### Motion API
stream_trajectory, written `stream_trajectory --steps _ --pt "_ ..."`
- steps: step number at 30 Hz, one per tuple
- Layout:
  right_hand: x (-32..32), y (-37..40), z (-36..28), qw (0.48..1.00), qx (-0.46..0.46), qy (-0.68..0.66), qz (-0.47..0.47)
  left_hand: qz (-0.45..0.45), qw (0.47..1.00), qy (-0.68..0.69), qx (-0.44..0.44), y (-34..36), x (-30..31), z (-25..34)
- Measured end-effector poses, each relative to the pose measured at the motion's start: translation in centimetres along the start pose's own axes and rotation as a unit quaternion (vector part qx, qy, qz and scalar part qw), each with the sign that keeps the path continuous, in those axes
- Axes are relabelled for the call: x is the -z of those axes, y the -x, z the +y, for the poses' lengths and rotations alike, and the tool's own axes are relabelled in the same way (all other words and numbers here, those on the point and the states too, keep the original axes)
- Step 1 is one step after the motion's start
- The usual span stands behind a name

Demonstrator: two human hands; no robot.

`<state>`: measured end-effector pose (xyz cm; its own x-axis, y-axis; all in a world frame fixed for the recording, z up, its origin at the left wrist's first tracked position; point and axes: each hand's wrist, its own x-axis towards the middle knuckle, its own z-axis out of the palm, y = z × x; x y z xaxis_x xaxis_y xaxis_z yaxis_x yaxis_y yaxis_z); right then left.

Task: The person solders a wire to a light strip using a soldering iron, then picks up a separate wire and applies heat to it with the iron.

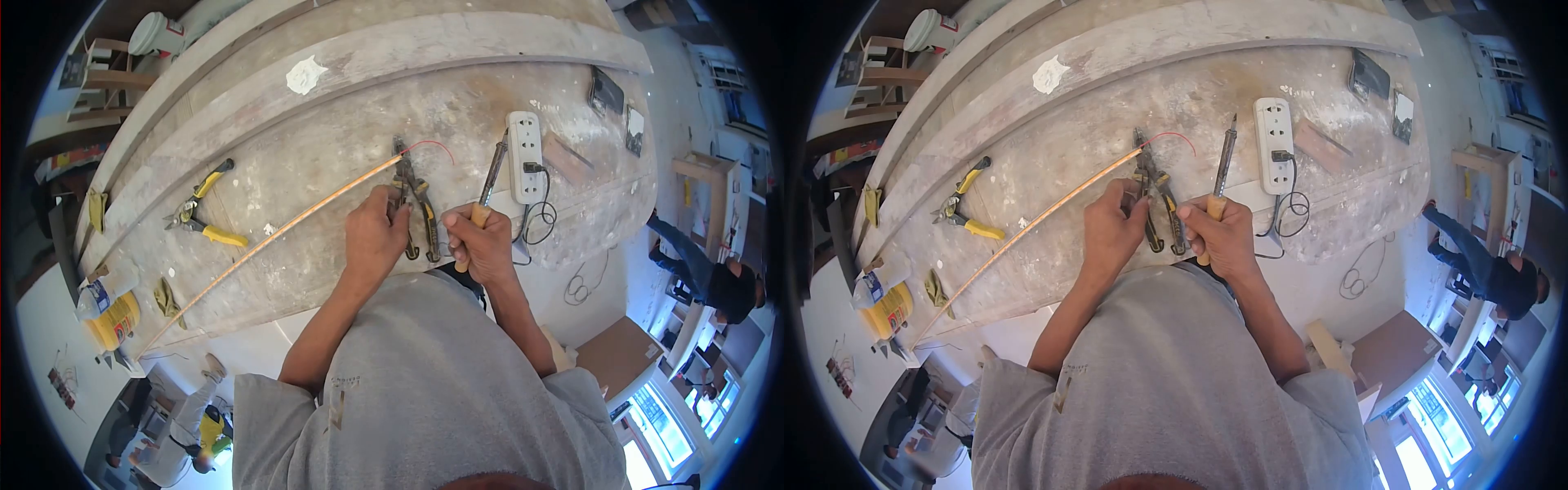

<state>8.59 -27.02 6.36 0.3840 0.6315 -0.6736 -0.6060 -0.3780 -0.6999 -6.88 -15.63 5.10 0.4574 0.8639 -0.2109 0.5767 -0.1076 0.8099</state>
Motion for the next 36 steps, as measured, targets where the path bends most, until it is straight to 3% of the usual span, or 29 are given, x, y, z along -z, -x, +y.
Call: stream_trajectory --steps 12,14,20,24,26,33,36 --pt "0.3 -0.2 -0.2 0.999 -0.004 0.018 -0.034 -0.011 0.999 -0.044 -0.019 -1.1 1.5 0.6" --pt "0.2 -0.3 -0.3 0.999 -0.008 0.023 -0.035 -0.01 0.989 -0.098 -0.115 -1.5 2.5 0.0" --pt "0.1 -0.5 -0.6 0.998 -0.008 0.048 -0.033 -0.03 0.966 -0.126 -0.222 -1.4 3.1 -2.0" --pt "-0.1 -1.2 -1.0 0.995 -0.019 0.09 -0.038 0.015 0.972 -0.125 -0.199 -1.2 2.1 -2.2" --pt "-0.5 -1.7 -1.8 0.99 -0.014 0.133 -0.042 0.016 0.989 -0.089 -0.118 -1.2 1.8 -2.2" --pt "-2.2 -5.4 -3.1 0.955 0.043 0.289 -0.052 0.035 0.986 -0.077 -0.143 -1.1 1.6 -2.9" --pt "-3.0 -5.2 -3.7 0.957 0.068 0.279 -0.029 0.04 0.983 -0.084 -0.159 -0.8 1.2 -3.3"
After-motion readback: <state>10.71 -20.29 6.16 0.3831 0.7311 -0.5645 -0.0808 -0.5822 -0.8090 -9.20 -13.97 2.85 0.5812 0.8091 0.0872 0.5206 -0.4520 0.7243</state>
